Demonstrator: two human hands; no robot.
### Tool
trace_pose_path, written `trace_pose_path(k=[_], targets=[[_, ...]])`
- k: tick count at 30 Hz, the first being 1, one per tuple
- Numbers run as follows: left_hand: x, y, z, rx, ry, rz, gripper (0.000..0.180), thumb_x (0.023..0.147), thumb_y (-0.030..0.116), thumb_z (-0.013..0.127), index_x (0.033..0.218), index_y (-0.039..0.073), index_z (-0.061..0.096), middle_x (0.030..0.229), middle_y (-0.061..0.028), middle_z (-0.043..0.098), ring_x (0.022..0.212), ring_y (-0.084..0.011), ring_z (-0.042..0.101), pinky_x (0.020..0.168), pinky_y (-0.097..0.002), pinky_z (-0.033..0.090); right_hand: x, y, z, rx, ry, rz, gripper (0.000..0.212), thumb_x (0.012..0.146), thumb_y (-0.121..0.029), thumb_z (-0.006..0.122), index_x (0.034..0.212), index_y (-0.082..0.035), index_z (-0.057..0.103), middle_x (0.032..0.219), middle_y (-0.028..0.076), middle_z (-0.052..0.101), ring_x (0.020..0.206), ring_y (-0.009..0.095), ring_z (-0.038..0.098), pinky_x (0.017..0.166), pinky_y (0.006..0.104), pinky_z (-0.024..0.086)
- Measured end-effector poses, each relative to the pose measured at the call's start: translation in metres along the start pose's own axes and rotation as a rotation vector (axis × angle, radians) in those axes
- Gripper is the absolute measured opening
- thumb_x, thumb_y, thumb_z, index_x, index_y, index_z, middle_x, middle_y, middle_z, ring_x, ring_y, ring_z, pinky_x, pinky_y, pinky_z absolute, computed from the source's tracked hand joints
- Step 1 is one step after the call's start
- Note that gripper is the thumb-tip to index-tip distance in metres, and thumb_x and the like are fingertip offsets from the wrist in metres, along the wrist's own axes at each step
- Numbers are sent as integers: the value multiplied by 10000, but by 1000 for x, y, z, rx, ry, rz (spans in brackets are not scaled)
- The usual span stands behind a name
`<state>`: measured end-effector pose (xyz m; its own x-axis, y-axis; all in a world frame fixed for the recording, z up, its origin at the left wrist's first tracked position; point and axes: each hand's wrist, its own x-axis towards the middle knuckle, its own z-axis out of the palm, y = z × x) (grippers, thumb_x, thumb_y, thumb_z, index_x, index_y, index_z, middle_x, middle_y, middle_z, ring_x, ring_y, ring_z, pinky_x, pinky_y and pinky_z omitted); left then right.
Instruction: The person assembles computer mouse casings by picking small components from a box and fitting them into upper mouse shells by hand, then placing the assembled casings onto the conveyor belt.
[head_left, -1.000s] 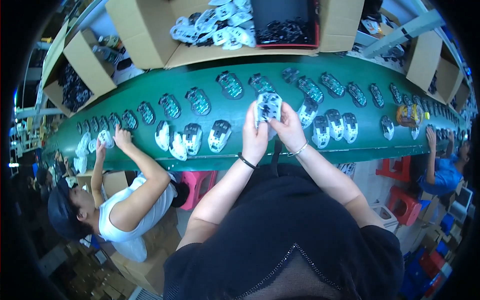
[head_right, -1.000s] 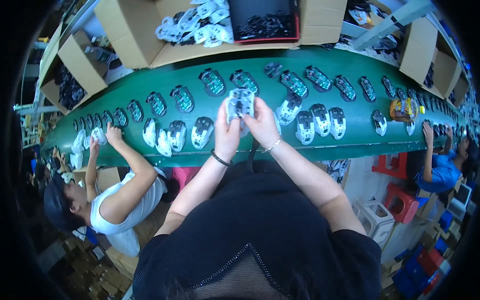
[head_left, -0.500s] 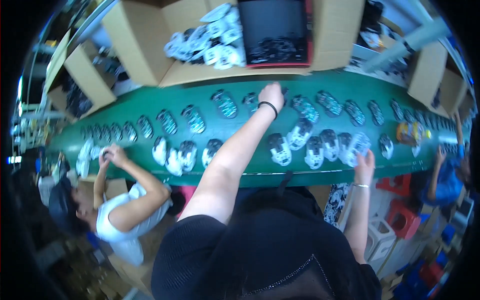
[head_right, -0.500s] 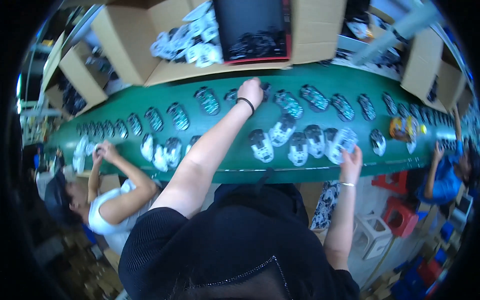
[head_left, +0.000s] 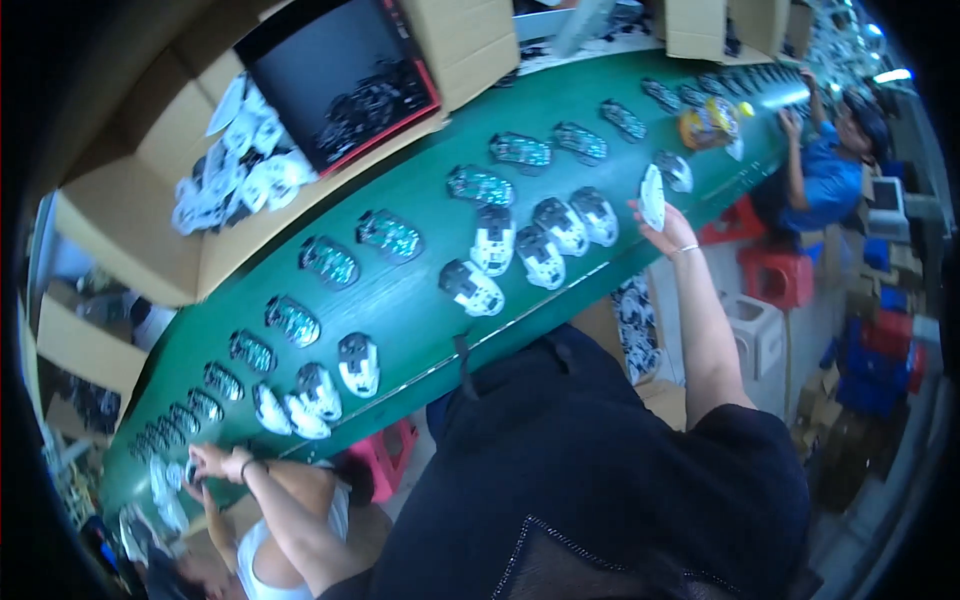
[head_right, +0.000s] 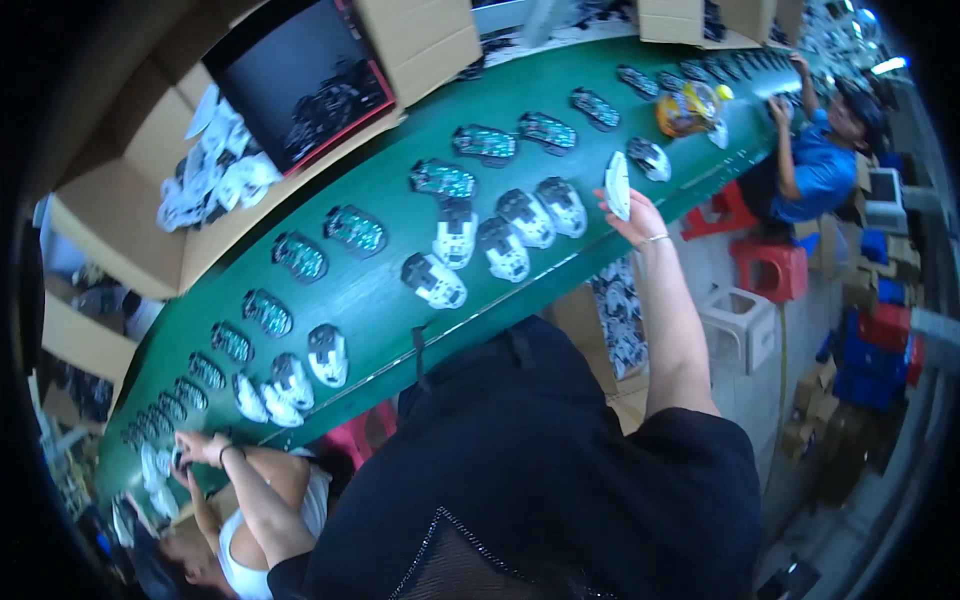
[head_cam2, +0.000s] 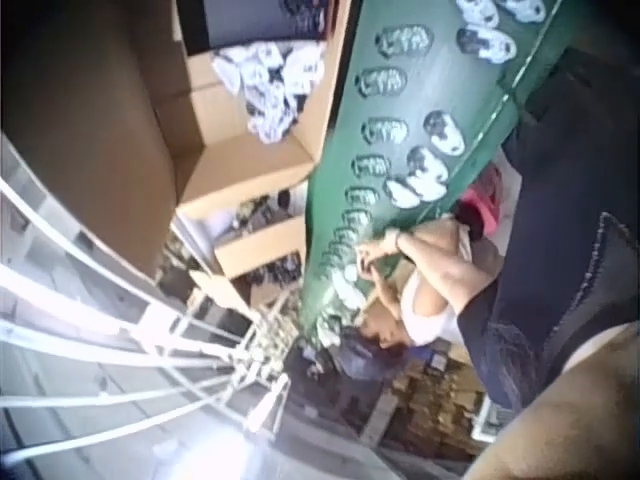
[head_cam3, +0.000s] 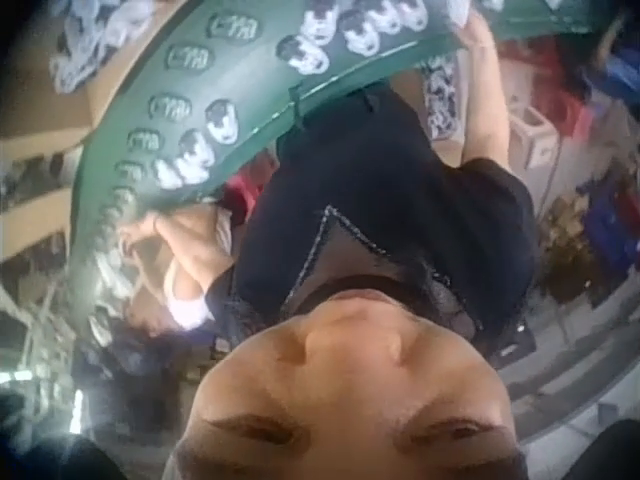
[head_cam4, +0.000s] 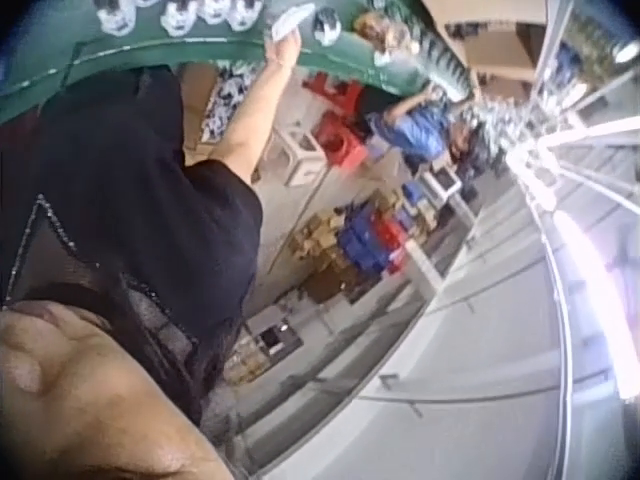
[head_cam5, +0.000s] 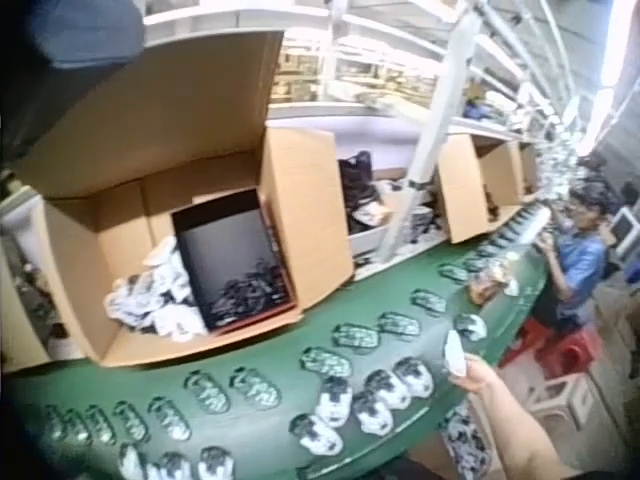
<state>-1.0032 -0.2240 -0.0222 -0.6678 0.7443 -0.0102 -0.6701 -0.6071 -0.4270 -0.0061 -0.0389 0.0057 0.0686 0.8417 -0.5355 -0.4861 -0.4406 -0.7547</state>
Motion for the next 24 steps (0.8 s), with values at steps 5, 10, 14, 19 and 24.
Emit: trace_pose_path(k=[5, 10, 14, 19, 24], targets=[[10, 20, 1, -562, 124, 175, 530, 431, 106, 899, 838, 112, 560, 882, -22, 591, 800, -128, 530, 675, -281, 406, -23, -15, 12, 196, -111, 124, 310, 908, -125, 471, 1198, -16, 487, 1028, 147, 609, 731, 183, 589, 585, 246, 482], [-21, -64, -9, -1024, 371, -110, 450, 629, 220, 761, 1013, 86, 567, 997, -87, 589, 864, -171, 527, 773, -308, 399, -5, -23, -38, -449, 612, -245, 405, 807, -37, 534, 1211, -45, 506, 995, 86, 623, 872, 186, 610, 720, 299, 495], [-63, -132, -22, -2758, -108, -441, 318, 738, 193, 541, 970, 0, 645, 942, -198, 626, 858, -299, 585, 805, -351, 446, 33, -26, -65, -1509, 854, -678, 499, 692, -86, 649, 1178, -125, 541, 991, 127, 549, 893, 276, 553, 784, 374, 471], [-137, -299, -82, -3360, 359, -159, 259, 739, 18, 547, 986, 18, 623, 919, -93, 586, 755, -174, 541, 696, -303, 449, 15, 4, -15, -1908, 684, -745, 561, 684, -162, 695, 1214, -196, 511, 1082, 109, 480, 1019, 293, 463, 851, 405, 421], [-241, -477, -169, -3069, 1365, 565, 313, 742, 134, 626, 1040, 45, 598, 982, -124, 603, 952, -283, 558, 850, -383, 430, 2, 39, 32, -1455, 403, -888, 561, 706, -287, 710, 1225, -188, 522, 1137, 168, 455, 1065, 341, 419, 919, 453, 347]])
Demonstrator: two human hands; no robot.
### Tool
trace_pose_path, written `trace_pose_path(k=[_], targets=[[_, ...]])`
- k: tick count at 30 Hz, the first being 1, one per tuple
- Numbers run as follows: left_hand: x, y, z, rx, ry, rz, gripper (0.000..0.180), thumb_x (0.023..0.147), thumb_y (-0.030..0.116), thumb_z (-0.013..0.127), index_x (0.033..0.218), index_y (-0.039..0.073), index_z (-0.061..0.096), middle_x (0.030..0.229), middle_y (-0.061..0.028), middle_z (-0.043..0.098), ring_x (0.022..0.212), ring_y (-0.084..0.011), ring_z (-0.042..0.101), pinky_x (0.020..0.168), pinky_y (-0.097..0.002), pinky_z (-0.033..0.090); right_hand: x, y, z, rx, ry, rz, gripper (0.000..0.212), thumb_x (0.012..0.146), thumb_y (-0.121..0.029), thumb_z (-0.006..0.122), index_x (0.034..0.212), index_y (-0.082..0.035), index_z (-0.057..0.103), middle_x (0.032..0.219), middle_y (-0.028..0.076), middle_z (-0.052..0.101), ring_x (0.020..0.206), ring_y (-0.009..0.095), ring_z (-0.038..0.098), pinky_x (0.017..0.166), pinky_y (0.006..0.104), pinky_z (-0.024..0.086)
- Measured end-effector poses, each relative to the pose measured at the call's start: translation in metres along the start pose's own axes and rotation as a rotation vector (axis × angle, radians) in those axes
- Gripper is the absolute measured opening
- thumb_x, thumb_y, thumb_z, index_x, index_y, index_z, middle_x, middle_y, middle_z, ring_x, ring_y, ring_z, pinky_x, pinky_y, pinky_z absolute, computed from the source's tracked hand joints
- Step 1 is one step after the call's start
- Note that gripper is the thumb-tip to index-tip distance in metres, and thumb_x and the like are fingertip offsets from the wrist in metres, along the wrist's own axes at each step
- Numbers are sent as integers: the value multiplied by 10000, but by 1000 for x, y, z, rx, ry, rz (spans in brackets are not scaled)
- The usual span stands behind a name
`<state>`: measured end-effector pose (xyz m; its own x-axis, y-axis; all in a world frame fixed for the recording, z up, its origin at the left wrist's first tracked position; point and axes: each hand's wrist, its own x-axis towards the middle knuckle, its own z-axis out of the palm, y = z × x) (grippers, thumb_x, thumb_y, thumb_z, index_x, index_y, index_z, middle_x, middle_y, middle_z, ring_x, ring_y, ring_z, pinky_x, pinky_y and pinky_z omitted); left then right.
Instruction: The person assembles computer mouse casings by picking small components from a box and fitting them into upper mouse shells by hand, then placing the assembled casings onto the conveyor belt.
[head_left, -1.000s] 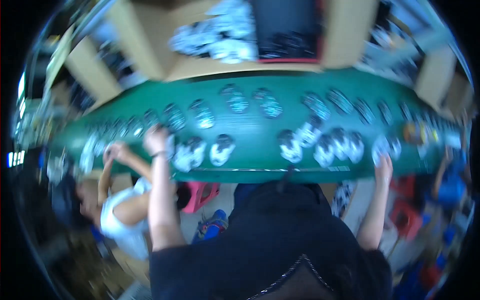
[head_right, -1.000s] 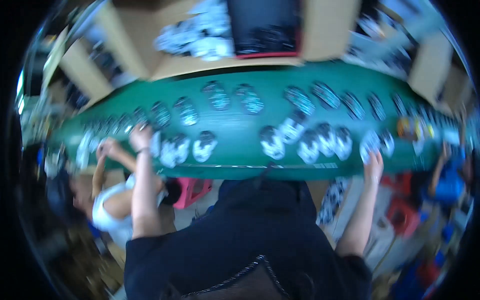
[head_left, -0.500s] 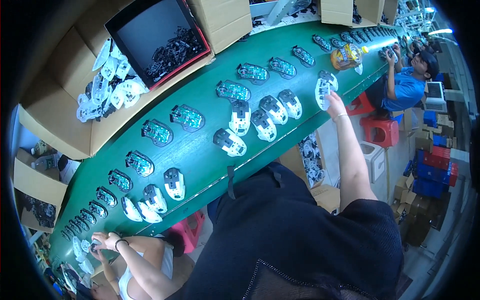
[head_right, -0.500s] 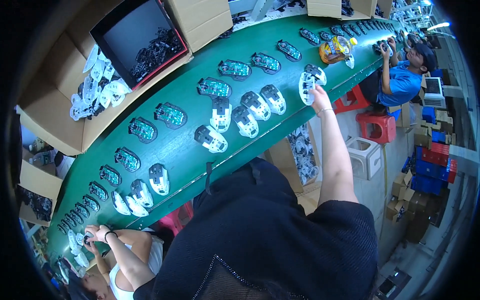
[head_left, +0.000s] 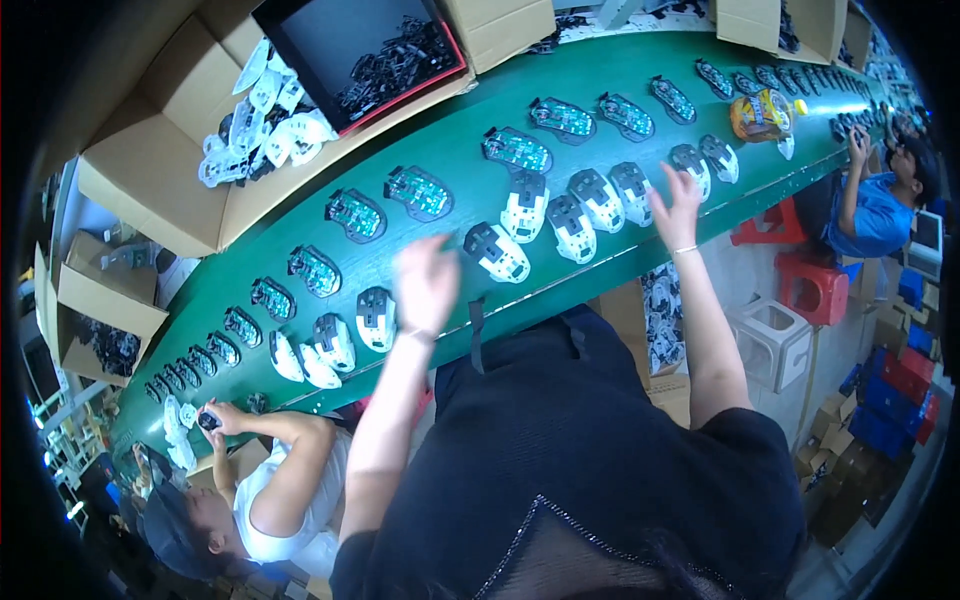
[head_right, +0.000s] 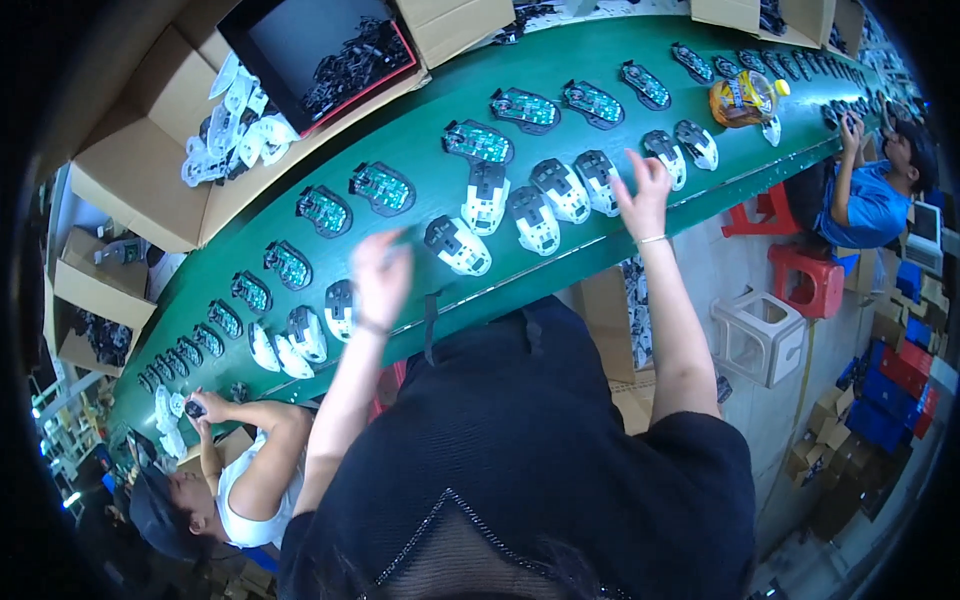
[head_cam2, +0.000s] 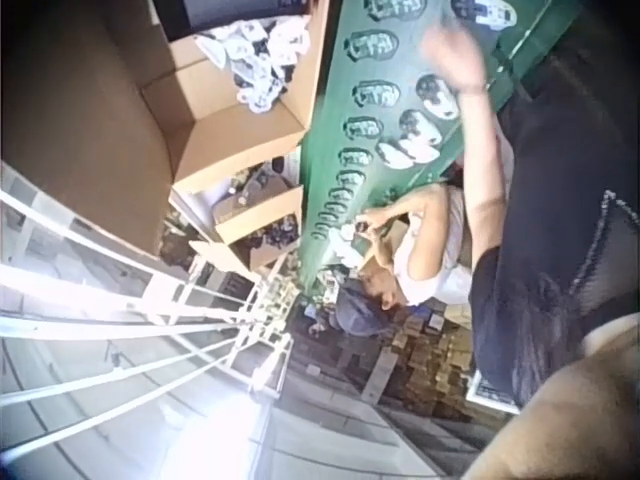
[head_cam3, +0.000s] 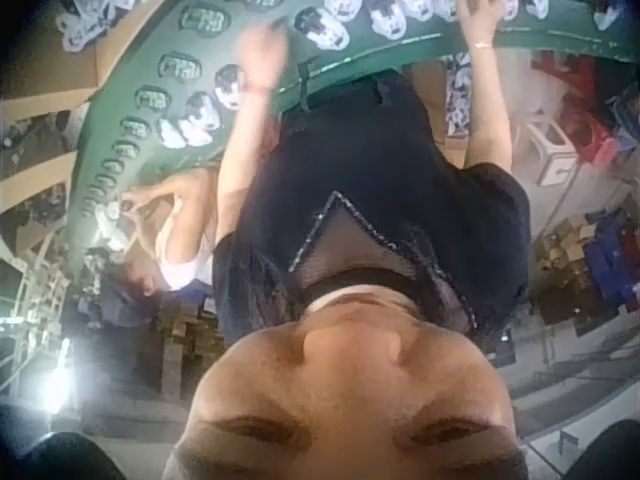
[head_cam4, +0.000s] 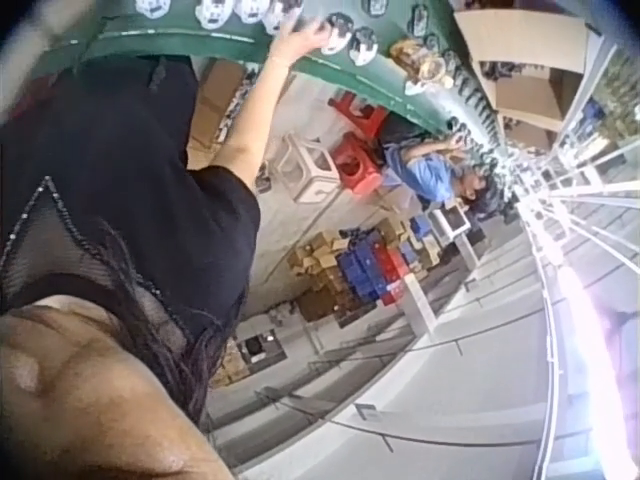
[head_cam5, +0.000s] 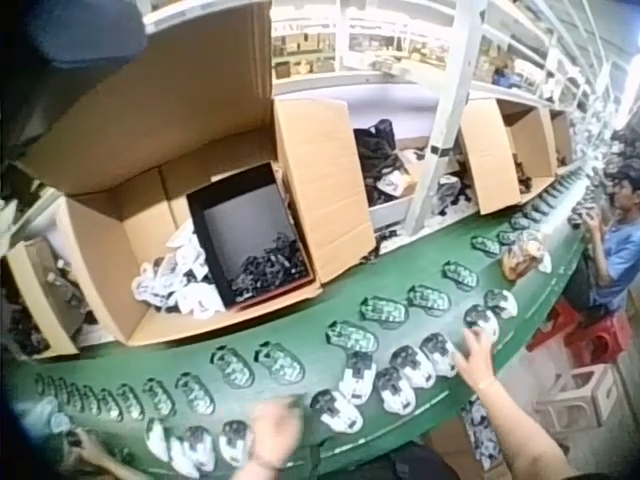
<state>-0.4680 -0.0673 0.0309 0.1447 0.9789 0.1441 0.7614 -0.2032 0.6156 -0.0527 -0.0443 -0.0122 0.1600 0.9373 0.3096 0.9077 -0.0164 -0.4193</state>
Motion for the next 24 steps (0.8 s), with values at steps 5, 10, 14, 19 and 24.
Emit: trace_pose_path(k=[5, 10, 14, 19, 24], targets=[[29, 62, 79, 307, -209, 170, 665, 725, 425, 669, 1324, 345, 391, 1445, -155, 210, 1233, -384, 333, 913, -566, 325, -3, -71, -1, -103, -309, -64, 849, 558, -488, 781, 1312, -341, 418, 1409, 197, 211, 1266, 473, 208, 1003, 534, 269], [0, 32, 78, 373, -367, 220, 666, 729, 351, 675, 1318, 345, 364, 1424, -184, 239, 1188, -351, 378, 883, -521, 356, -12, -72, 5, -193, -451, -90, 871, 515, -515, 784, 1294, -345, 433, 1407, 111, 293, 1278, 466, 206, 992, 561, 273], [-31, -4, 43, 391, -287, 205, 623, 727, 324, 669, 1288, 336, 399, 1376, -193, 304, 1123, -326, 413, 841, -478, 375, -24, -100, 9, -195, -455, -45, 849, 553, -507, 772, 1300, -288, 432, 1384, 134, 317, 1270, 468, 215, 991, 560, 271], [-56, -37, -2, 445, -247, 147, 600, 699, 388, 680, 1249, 334, 445, 1287, -178, 375, 1121, -323, 408, 836, -440, 373, -51, -161, 26, -206, -481, -43, 854, 582, -541, 739, 1320, -277, 399, 1376, 149, 316, 1246, 486, 230, 963, 579, 274], [-67, -67, -26, 491, -231, 96, 628, 683, 429, 683, 1254, 325, 443, 1271, -185, 388, 1131, -342, 414, 850, -442, 380, -71, -221, 54, -207, -509, -202, 775, 668, -481, 699, 1344, -290, 371, 1387, 133, 301, 1238, 461, 257, 917, 570, 313]])
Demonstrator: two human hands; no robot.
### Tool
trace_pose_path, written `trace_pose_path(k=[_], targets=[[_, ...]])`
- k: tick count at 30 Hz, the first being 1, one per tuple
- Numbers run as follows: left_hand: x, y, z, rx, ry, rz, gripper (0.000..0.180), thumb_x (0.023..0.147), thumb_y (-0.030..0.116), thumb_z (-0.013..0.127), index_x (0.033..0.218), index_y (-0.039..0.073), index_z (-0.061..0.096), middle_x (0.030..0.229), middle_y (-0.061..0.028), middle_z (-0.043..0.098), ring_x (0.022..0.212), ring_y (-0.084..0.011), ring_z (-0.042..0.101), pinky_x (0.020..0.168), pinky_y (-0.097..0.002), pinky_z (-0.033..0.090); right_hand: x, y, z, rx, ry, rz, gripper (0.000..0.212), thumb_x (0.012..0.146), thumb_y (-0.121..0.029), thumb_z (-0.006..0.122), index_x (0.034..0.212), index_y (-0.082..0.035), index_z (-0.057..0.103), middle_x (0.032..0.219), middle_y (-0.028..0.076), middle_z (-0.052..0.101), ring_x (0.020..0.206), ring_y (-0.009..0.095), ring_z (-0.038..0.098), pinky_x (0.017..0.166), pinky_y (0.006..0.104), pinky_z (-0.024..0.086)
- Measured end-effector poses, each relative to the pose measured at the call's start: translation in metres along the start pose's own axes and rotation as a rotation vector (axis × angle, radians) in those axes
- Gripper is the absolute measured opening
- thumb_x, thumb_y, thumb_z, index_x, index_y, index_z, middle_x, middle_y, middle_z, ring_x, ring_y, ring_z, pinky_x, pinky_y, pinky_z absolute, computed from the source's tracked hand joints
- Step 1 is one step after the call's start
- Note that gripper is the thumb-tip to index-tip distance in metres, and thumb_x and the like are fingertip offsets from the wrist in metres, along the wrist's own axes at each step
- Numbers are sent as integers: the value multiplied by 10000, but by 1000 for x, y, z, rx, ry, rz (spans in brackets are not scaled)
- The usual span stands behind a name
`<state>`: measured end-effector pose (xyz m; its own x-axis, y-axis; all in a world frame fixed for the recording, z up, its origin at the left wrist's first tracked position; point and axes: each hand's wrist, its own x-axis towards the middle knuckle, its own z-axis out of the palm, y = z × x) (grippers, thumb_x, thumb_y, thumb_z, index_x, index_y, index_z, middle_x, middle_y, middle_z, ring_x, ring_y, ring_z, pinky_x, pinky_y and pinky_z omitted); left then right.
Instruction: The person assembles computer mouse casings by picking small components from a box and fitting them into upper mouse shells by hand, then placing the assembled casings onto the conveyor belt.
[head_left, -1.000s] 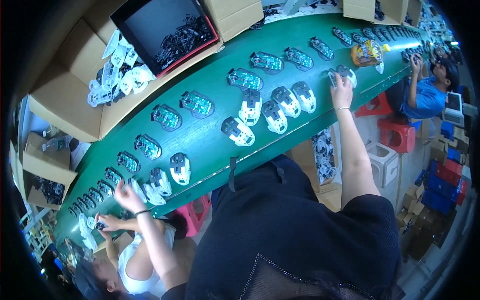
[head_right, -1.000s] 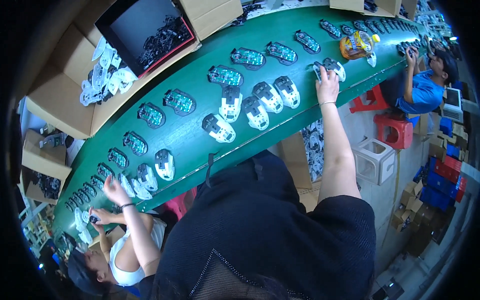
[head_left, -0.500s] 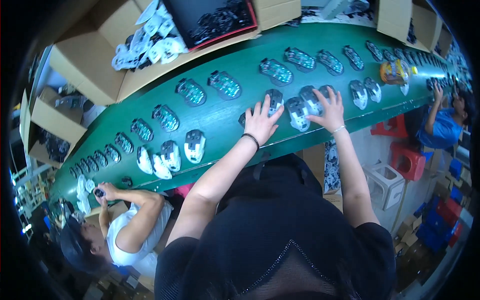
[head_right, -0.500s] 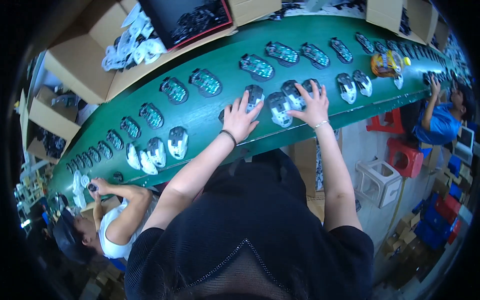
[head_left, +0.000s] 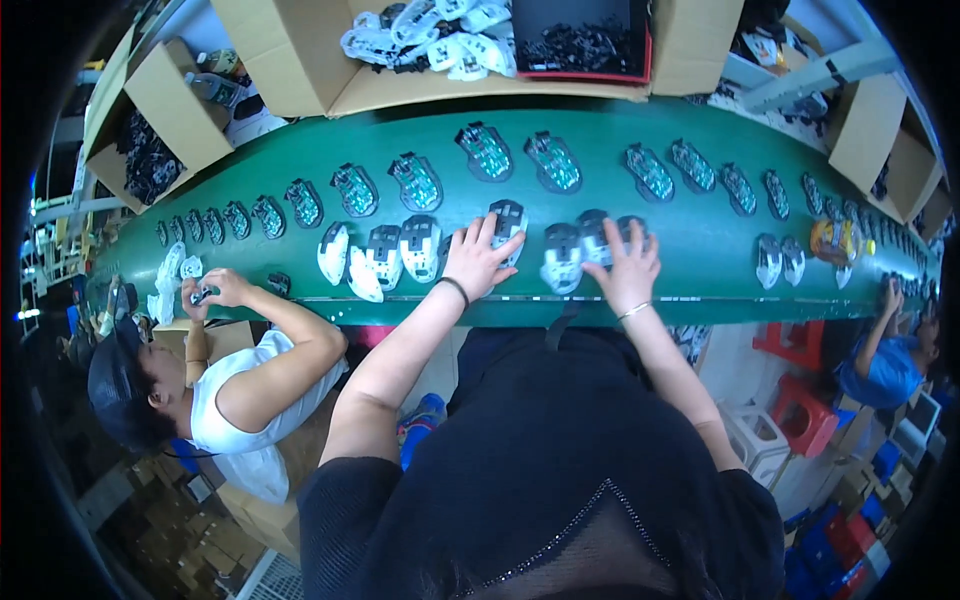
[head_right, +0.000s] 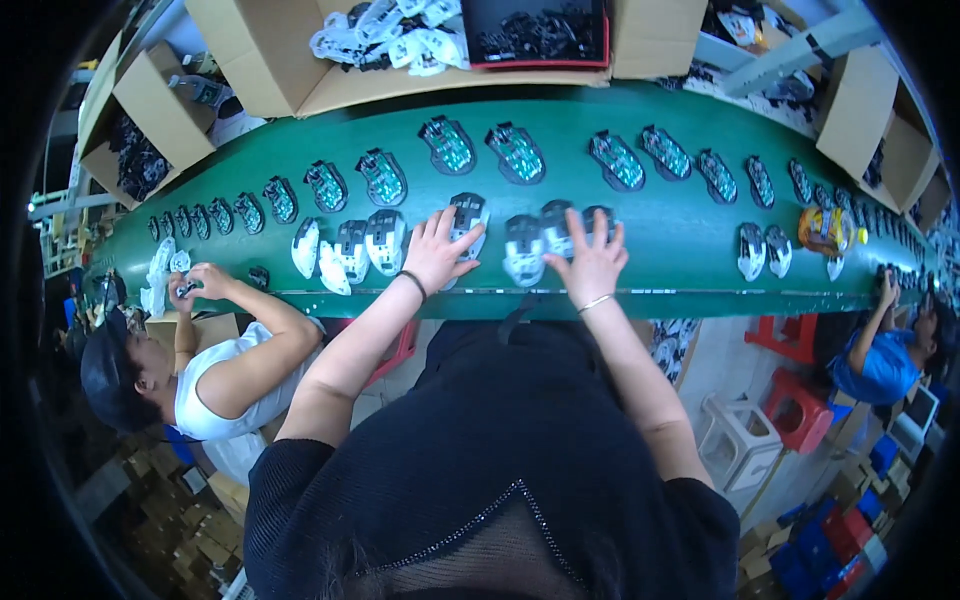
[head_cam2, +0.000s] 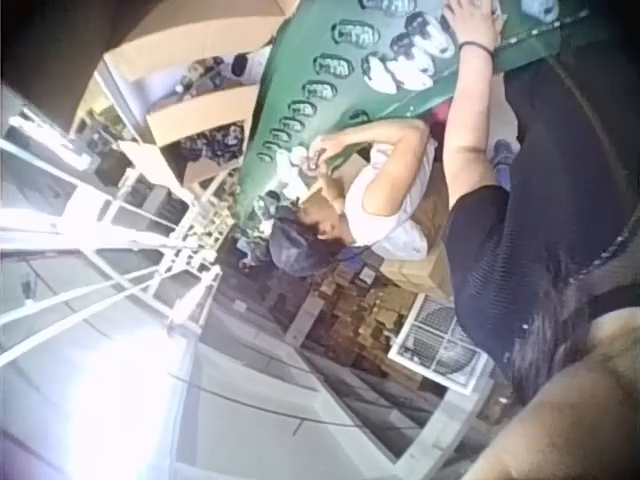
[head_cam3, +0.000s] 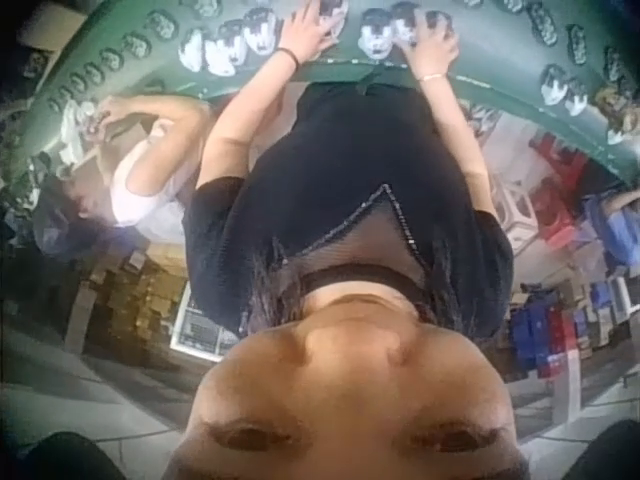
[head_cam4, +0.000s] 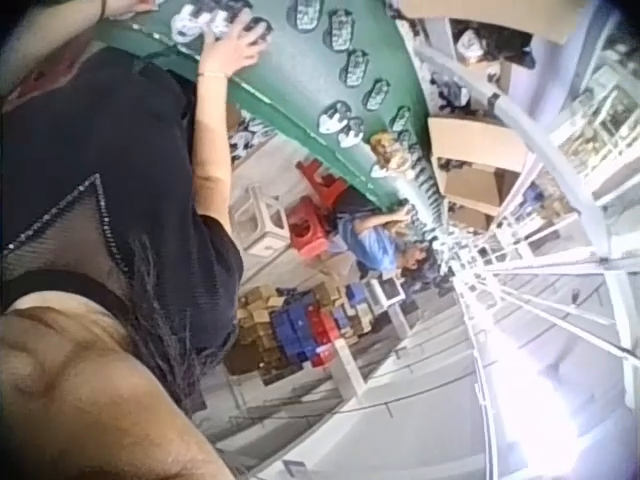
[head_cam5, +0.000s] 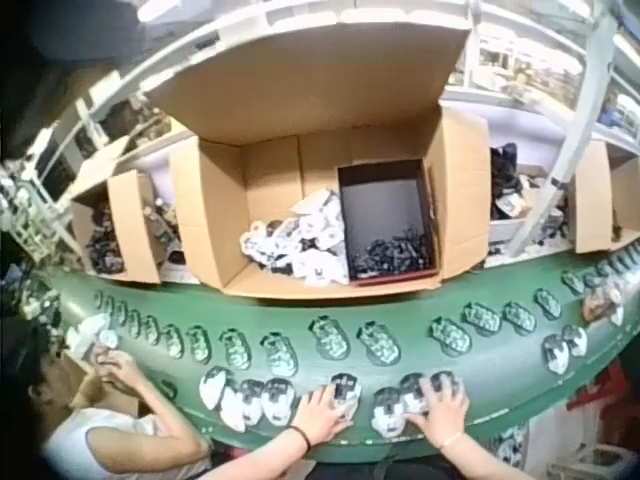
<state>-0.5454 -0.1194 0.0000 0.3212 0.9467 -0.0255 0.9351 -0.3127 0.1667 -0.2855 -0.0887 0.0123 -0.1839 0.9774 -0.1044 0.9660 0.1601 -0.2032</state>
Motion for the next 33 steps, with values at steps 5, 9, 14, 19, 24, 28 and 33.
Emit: trace_pose_path(k=[5, 9, 14, 19, 24, 28, 33], targets=[[-15, -28, -10, 0, 6, -120, 610, 678, 392, 697, 1235, 327, 456, 1293, -183, 365, 1162, -333, 381, 854, -456, 374, 15, -12, 0, 263, -64, -78, 752, 677, -273, 742, 1338, -238, 384, 1355, 155, 333, 1183, 431, 347, 925, 459, 371], [-13, -18, -30, -49, 194, -124, 582, 705, 318, 696, 1237, 252, 468, 1255, -177, 397, 1136, -333, 401, 860, -438, 379, 25, 8, 0, 459, -57, -203, 662, 680, -39, 672, 1291, -89, 421, 1235, 198, 453, 1101, 384, 451, 938, 440, 384], [5, 8, -47, -1314, 360, -488, 506, 821, 208, 632, 1276, 128, 426, 1147, -111, 483, 1046, -247, 488, 857, -370, 427, 44, -22, -31, 1222, -182, 53, 544, 748, 37, 553, 1241, -43, 338, 1205, 175, 469, 1065, 211, 511, 881, 331, 451], [2, -12, -60, -2783, 236, -410, 561, 886, 518, 455, 1348, 235, 312, 1162, -82, 537, 963, -226, 587, 755, -410, 509, 86, -151, -85, 1004, -505, -494, 392, 755, -86, 662, 1128, -58, 544, 1118, 90, 557, 1001, 220, 547, 880, 331, 435], [-31, -61, -60, -2718, 533, -438, 577, 865, 540, 469, 1325, 208, 366, 1016, -117, 584, 852, -237, 601, 649, -393, 516, 238, -211, -58, 371, 199, -707, 112, 775, -108, 552, 826, -42, 626, 838, 142, 605, 853, 326, 546, 758, 423, 417], [-49, -81, -59, -2891, 576, -442, 562, 874, 533, 439, 1254, 119, 436, 1063, -142, 560, 873, -266, 573, 666, -405, 477, 275, -256, -53, 234, 344, -967, 83, 728, -113, 563, 772, -94, 630, 739, 78, 620, 772, 255, 591, 685, 380, 440], [-53, -86, -57, -2950, 628, -388, 683, 870, 565, 422, 1338, 74, 347, 1191, -158, 511, 994, -285, 515, 739, -417, 452, 286, -204, -105, 562, 621, -400, 65, 744, -127, 617, 763, -67, 636, 730, 107, 619, 738, 291, 600, 660, 406, 471]])
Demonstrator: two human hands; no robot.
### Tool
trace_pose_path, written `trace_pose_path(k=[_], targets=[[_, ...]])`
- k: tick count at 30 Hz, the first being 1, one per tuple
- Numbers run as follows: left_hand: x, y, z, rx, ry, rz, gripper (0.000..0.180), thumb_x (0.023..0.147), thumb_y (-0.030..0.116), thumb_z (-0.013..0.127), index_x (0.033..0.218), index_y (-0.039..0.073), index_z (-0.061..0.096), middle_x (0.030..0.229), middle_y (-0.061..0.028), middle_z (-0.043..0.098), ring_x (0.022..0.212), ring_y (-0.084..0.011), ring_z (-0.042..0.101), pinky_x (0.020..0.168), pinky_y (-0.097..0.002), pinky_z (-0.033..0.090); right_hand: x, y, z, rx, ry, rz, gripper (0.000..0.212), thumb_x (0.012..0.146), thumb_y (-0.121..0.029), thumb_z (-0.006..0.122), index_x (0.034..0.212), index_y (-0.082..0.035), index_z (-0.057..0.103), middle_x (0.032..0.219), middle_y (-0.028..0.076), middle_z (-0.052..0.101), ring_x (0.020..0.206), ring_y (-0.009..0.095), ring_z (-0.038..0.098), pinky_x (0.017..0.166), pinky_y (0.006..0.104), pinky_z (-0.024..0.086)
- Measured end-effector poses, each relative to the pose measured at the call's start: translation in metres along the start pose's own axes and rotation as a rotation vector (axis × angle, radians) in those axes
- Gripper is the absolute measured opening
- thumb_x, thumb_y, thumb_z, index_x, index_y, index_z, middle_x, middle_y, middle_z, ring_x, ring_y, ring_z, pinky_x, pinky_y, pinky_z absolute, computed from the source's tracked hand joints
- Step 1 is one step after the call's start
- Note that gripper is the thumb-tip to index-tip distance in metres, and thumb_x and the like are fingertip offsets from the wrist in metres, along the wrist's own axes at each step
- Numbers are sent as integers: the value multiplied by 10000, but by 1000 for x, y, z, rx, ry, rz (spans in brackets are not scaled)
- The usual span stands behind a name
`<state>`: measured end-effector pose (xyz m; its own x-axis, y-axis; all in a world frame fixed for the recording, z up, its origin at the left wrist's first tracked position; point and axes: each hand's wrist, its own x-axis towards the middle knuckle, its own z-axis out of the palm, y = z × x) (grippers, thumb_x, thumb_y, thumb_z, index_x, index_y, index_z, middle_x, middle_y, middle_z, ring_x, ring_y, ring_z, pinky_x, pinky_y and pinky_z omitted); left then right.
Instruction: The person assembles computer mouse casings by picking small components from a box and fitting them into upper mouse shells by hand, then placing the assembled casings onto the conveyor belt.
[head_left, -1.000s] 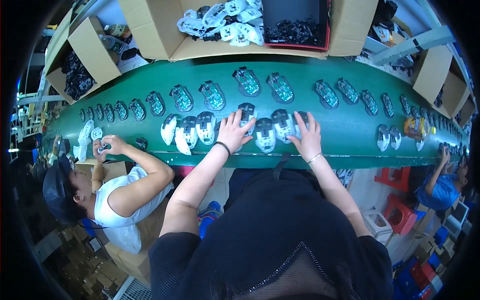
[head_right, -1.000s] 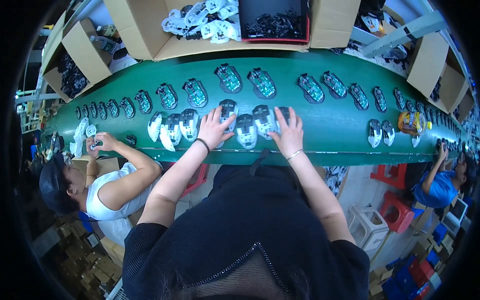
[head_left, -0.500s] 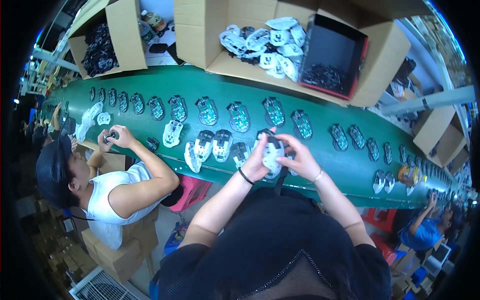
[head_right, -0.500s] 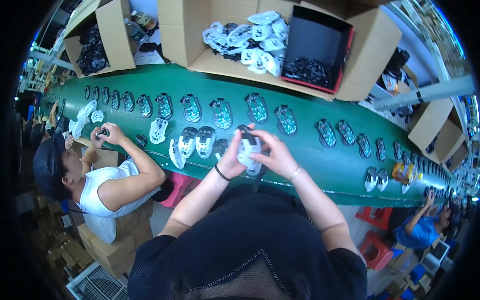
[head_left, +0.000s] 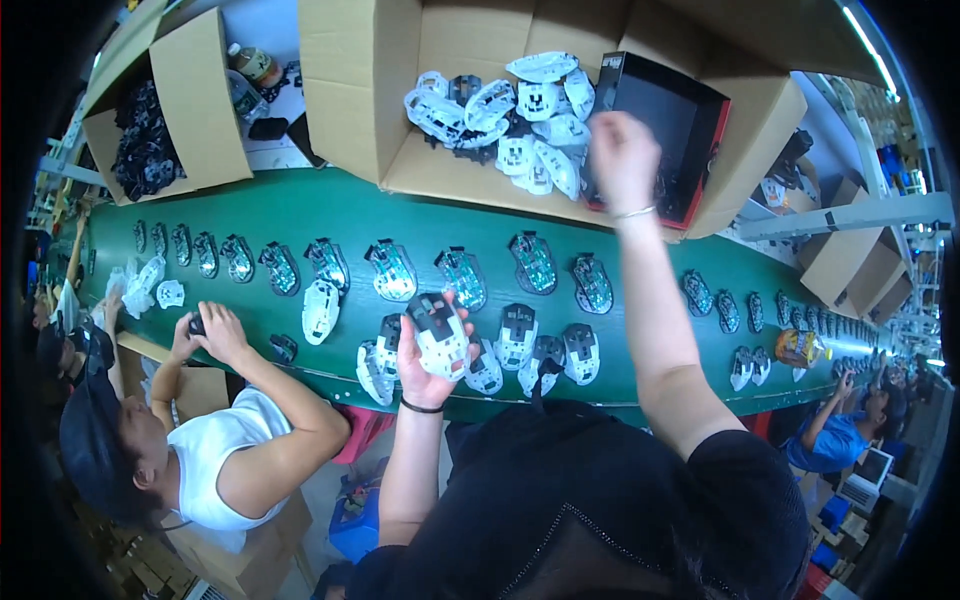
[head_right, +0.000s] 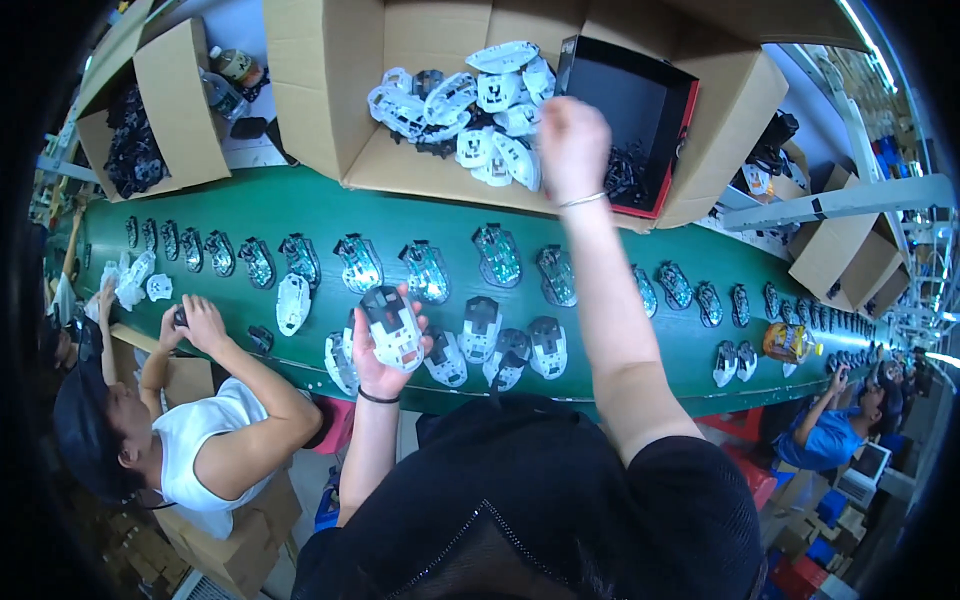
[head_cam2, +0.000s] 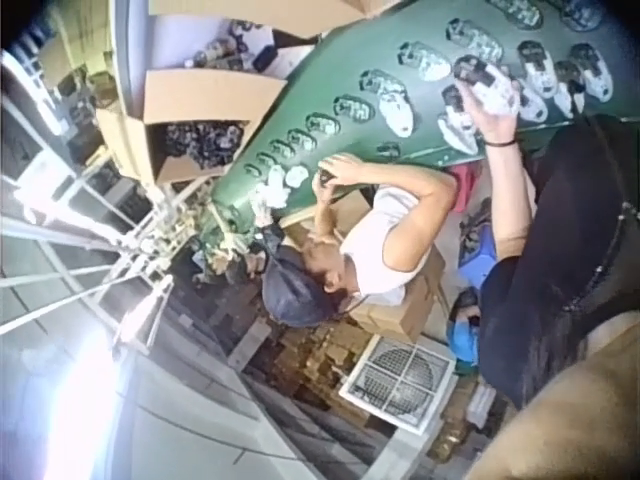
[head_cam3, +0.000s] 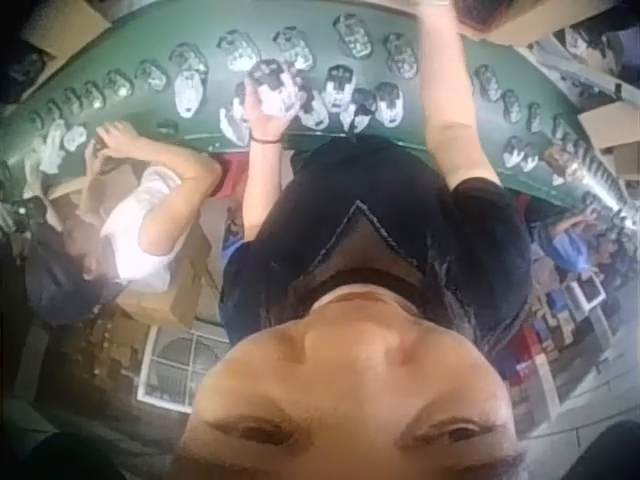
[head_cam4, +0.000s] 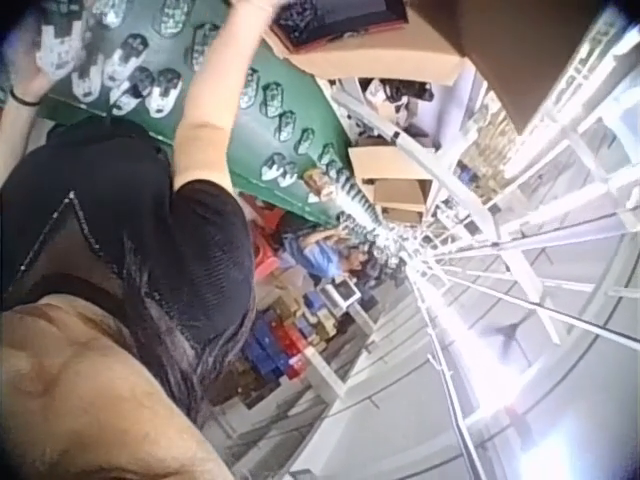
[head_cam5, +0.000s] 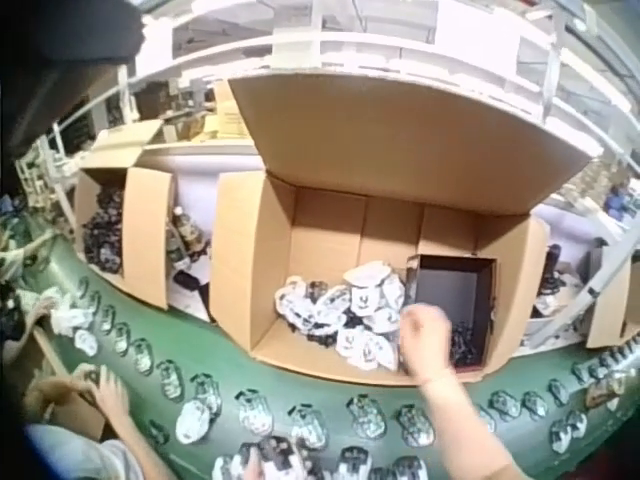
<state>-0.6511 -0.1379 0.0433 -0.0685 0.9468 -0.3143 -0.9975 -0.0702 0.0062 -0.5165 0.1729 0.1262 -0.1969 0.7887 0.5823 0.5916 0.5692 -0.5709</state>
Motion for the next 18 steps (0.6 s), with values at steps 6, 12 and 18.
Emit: trace_pose_path(k=[6, 12, 18], targets=[[44, -14, 37, -63, -185, -228, 652, 882, 514, 408, 1349, 63, 345, 1150, -172, 541, 974, -299, 555, 758, -437, 468, 13, 130, -39, -515, -532, -226, 295, 687, -72, 672, 980, -104, 653, 873, 100, 642, 868, 282, 601, 761, 384, 478], [44, -29, 45, 251, 31, -80, 523, 898, 487, 449, 1288, 139, 428, 1002, -97, 608, 902, -278, 616, 689, -399, 534, 15, 136, -51, -118, -399, 209, 338, 717, -67, 702, 1050, -73, 647, 680, 53, 609, 618, 127, 576, 632, 265, 482], [18, -39, 49, 400, 121, -14, 445, 893, 455, 493, 1233, 168, 468, 956, -72, 611, 835, -209, 624, 632, -322, 538, 5, 138, -54, 331, -393, 526, 228, 739, -64, 701, 961, -20, 673, 693, 15, 637, 576, 66, 564, 546, 213, 473]])
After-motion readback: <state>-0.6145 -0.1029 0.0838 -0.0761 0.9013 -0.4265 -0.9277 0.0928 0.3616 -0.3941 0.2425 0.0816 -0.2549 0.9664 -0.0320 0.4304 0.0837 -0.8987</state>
